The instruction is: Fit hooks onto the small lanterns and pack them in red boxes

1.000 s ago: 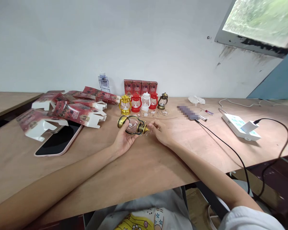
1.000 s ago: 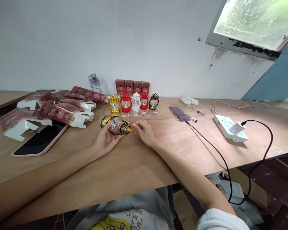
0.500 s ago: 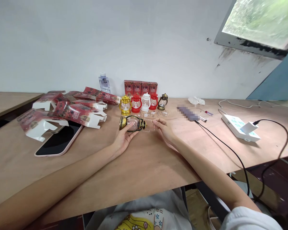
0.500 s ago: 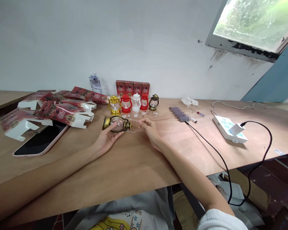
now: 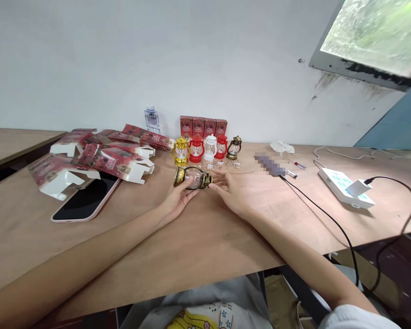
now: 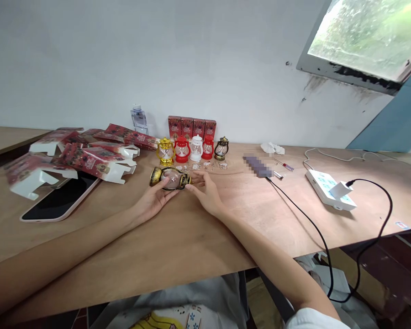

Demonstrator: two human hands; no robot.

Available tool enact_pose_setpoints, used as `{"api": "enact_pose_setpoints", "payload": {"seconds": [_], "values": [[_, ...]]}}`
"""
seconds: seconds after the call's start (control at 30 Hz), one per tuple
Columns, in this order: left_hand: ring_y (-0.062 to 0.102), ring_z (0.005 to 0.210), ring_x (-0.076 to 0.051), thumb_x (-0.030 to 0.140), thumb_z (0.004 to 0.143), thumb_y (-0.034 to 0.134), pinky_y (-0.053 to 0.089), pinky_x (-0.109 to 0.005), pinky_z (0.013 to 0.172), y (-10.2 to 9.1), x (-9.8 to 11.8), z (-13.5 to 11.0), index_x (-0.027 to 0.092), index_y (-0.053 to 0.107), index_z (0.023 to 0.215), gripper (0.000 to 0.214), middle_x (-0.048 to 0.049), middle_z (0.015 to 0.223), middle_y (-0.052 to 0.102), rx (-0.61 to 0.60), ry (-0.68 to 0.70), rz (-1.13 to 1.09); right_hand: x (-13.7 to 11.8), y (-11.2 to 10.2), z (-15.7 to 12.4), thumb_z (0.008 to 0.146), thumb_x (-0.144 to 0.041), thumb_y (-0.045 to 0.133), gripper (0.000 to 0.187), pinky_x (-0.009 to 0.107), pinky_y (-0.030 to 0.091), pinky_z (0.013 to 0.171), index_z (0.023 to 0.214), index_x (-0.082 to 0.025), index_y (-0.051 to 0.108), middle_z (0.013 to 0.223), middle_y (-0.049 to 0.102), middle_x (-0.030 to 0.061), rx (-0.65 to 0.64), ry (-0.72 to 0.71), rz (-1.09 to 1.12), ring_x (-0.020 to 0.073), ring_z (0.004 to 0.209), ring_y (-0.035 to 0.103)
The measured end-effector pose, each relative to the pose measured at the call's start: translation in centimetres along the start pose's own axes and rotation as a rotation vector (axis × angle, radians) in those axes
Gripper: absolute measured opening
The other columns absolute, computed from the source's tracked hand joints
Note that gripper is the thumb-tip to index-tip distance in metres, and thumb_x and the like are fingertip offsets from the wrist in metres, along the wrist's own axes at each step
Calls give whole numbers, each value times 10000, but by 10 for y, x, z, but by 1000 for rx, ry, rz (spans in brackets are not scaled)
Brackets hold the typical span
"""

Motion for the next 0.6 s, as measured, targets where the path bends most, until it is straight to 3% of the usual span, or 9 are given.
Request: {"api": "enact_pose_setpoints", "payload": {"seconds": [0.1, 0.23, 0.37, 0.43, 0.6], "values": [[680, 949, -164, 158, 827, 626, 541, -299, 919, 2, -3, 2, 142, 628, 1115, 288, -92, 1103, 695, -48, -11, 13, 14, 0, 4, 744, -432, 692, 349, 316, 501, 760, 987, -193, 618, 945, 678, 49, -10, 129, 137, 153, 811, 623], [666, 994, -169, 149, 820, 635, 530, -287, 934, 5, -4, 2, 139, 627, 1118, 298, -95, 1144, 678, -90, -16, 16, 12, -4, 4, 752, -416, 690, 266, 296, 499, 780, 880, -197, 609, 910, 664, 24, 31, 149, 259, 136, 823, 617], [669, 969, -153, 164, 849, 598, 552, -261, 878, 4, -3, 1, 147, 615, 1121, 273, -90, 1145, 674, -69, -30, 27, 8, 8, 2, 709, -408, 726, 348, 284, 514, 743, 938, -227, 536, 929, 633, -1, -85, 179, 376, 115, 782, 609], [667, 973, -162, 175, 833, 618, 547, -273, 886, 3, -3, 2, 140, 607, 1114, 283, -98, 1137, 673, -83, -17, 46, 7, 9, 3, 707, -410, 725, 373, 283, 516, 720, 966, -231, 524, 928, 628, 0, -84, 170, 382, 117, 771, 605], [638, 1038, -194, 202, 696, 757, 479, -380, 990, 5, -6, 4, 164, 554, 1062, 421, -88, 1123, 652, -210, 82, 268, 5, -23, 13, 762, -401, 659, 318, 275, 487, 732, 983, -213, 528, 895, 617, 9, 168, 61, 291, 128, 810, 589]]}}
Point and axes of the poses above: each hand's wrist, its own z-axis towards the middle knuckle, its own y-axis out of the palm, x = y × z, the point moved 8 cm from there along z, towards the middle knuckle
